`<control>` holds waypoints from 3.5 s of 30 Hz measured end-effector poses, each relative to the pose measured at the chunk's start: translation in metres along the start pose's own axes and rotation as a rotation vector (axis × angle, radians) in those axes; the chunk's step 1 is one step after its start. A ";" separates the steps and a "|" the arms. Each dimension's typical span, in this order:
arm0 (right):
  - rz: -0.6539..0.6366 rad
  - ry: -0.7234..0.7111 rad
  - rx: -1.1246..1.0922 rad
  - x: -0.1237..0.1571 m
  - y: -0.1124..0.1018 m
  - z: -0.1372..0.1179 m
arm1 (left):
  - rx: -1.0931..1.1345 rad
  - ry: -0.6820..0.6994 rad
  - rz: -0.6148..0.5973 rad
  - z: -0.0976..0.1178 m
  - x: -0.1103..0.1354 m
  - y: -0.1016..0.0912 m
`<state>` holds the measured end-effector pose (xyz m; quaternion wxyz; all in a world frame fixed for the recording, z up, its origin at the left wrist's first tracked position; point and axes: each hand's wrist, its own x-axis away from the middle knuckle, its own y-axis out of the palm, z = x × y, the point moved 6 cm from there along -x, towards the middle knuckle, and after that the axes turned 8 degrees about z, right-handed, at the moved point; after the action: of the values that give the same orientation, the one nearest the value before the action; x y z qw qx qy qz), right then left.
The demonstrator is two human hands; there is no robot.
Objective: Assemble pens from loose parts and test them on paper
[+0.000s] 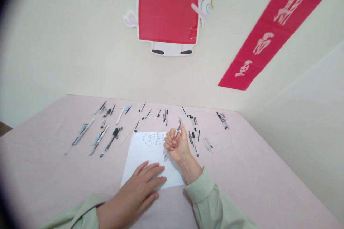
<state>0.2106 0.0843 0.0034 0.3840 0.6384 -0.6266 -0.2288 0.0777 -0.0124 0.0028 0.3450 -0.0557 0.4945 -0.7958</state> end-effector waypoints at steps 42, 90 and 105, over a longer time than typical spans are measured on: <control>1.124 -0.479 1.620 0.096 -0.154 -0.196 | 0.392 -0.383 0.344 -0.042 -0.002 -0.004; 1.440 -0.617 1.751 0.057 -0.254 -0.267 | 0.369 -0.254 0.275 -0.037 -0.009 -0.002; 1.181 -0.798 1.200 0.083 -0.221 -0.221 | 0.317 -0.195 0.173 -0.024 -0.011 -0.002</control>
<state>0.5288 0.0306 -0.0198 -0.1996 0.1819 -0.9489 0.1633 0.0750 0.0129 -0.0050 0.4628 -0.0347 0.3304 -0.8218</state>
